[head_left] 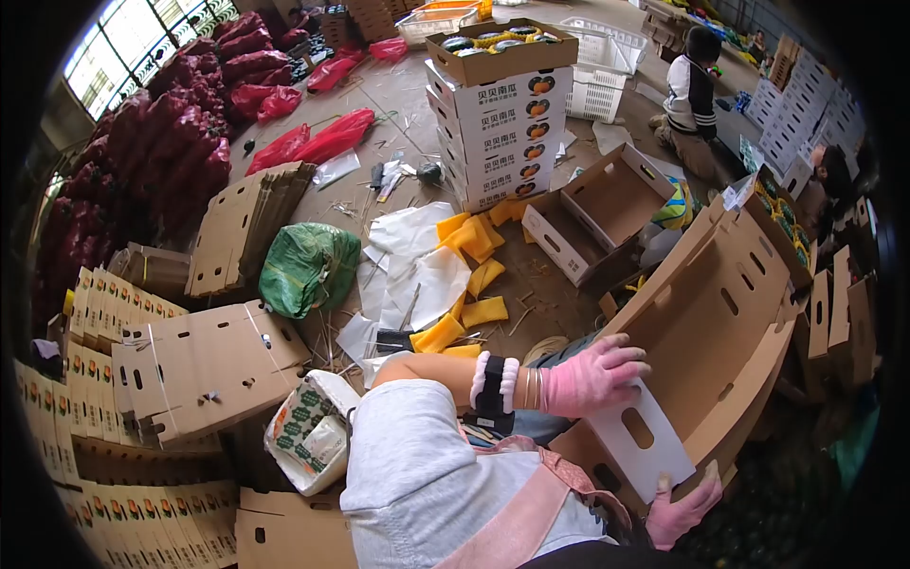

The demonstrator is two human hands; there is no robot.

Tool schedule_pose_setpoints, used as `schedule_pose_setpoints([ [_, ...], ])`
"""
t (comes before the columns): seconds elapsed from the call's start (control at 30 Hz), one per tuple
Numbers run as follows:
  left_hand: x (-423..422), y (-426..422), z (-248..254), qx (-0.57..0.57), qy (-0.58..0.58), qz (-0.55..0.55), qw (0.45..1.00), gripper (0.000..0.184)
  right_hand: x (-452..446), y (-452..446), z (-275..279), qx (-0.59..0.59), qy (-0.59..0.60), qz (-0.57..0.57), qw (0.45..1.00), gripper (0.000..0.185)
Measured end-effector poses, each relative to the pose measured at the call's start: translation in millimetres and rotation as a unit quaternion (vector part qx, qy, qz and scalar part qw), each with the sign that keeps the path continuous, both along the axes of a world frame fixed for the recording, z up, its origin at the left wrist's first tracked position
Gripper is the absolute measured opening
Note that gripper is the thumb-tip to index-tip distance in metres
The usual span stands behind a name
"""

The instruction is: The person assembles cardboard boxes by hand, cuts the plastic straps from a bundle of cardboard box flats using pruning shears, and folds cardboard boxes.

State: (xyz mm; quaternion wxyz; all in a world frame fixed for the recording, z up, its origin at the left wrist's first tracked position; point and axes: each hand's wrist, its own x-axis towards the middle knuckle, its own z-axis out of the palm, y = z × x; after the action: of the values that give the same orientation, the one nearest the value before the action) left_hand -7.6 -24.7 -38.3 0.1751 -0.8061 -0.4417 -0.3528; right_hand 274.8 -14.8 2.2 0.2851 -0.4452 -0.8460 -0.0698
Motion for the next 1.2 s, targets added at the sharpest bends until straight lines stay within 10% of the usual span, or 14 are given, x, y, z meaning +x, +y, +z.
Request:
schedule_pose_setpoints([
  [0.23, 17, 4, -8, -0.492, 0.21, -0.171, 0.827, 0.043, -29, 32, -20, -0.403, -0.414, 0.238, 0.781, 0.076],
  [0.37, 34, -2, -12, -0.601, 0.278, -0.38, 0.646, 0.036, -37, 17, 19, -0.731, -0.073, 0.327, 0.595, 0.03],
  [0.5, 24, 0, 8, -0.618, 0.239, -0.422, 0.619, 0.04, -30, 39, -49, -0.665, -0.271, 0.45, 0.531, 0.052],
  [0.57, 2, 26, 35, -0.666, 0.051, -0.496, 0.554, 0.047, -33, 54, 8, -0.676, -0.145, 0.439, 0.573, 0.051],
  [0.7, -50, 96, 65, -0.293, -0.206, -0.174, 0.917, 0.052, -9, 117, 34, -0.203, 0.044, 0.064, 0.976, 0.049],
  [0.77, -73, 148, 26, -0.141, -0.201, 0.027, 0.969, 0.049, -3, 172, 19, -0.096, 0.021, -0.138, 0.986, 0.048],
  [0.87, -87, 204, -39, -0.465, -0.457, -0.046, 0.757, 0.043, 13, 258, -60, -0.382, 0.176, -0.105, 0.901, 0.048],
  [0.97, -79, 211, -33, -0.557, -0.573, -0.138, 0.584, 0.038, 15, 259, -79, -0.365, 0.269, -0.005, 0.891, 0.04],
  [1.2, -79, 193, -16, -0.577, -0.392, -0.109, 0.708, 0.053, 42, 255, -77, -0.267, 0.317, 0.126, 0.901, 0.017],
])
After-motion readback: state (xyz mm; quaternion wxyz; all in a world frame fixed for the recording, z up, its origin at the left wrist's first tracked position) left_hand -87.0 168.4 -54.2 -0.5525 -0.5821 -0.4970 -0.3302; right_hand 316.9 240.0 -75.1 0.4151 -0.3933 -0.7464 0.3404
